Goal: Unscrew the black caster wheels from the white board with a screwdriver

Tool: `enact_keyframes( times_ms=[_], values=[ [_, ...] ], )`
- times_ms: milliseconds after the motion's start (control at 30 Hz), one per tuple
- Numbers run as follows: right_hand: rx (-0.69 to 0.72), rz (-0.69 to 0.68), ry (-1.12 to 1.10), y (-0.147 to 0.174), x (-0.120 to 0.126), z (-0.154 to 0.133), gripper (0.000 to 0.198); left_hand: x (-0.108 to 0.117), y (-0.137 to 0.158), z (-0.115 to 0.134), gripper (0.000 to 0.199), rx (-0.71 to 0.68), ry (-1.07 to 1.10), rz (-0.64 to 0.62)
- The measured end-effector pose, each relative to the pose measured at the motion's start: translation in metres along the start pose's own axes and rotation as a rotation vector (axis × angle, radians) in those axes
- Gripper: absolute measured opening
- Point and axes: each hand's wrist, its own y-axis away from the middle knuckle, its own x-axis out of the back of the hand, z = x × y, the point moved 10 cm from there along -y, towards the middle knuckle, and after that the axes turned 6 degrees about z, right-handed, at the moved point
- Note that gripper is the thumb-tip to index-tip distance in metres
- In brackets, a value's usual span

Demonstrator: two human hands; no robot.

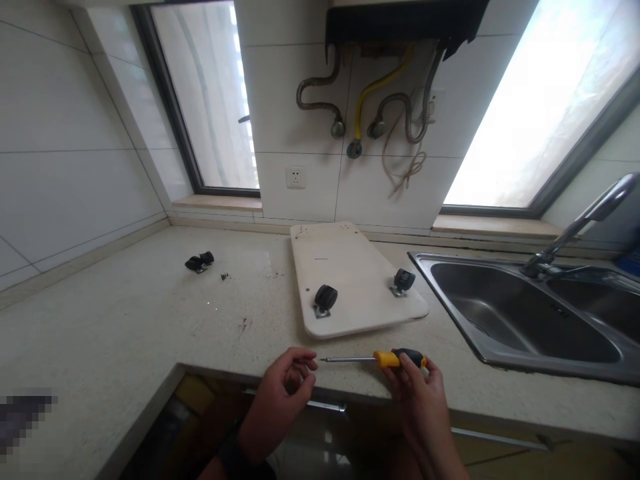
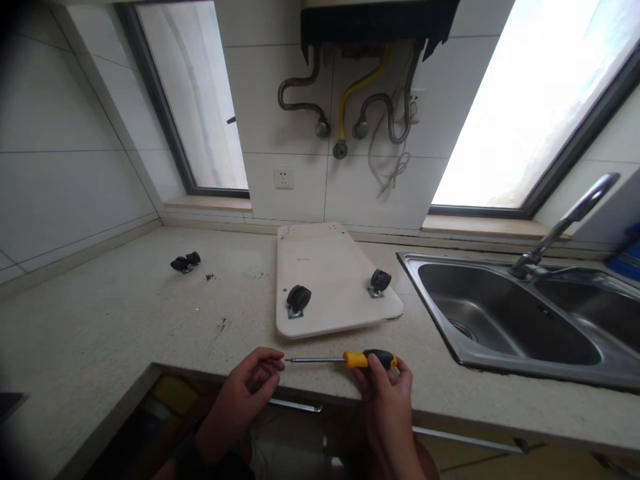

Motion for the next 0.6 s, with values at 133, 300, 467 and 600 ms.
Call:
enact_keyframes(
  times_ms=[133, 300, 467, 600],
  values=[
    [0.019, -0.001, -0.007, 0.001, 0.003, -0.001, 0.087, -0.014, 0.004, -0.011, 0.026, 0.064, 0.117, 0.0],
    [0.037, -0.012, -0.007, 0.006, 0.008, 0.002, 0.083, -0.018, 0.006, -0.016, 0.027, 0.109, 0.215, 0.07],
    [0.062, -0.034, 0.006, 0.009, 0.013, 0.006, 0.083, -0.014, 0.011, -0.014, 0.032, 0.115, 0.252, 0.119],
    [0.059, -0.052, 0.018, 0.012, 0.015, 0.007, 0.085, -0.008, 0.015, -0.016, 0.031, 0.111, 0.249, 0.125]
  ],
)
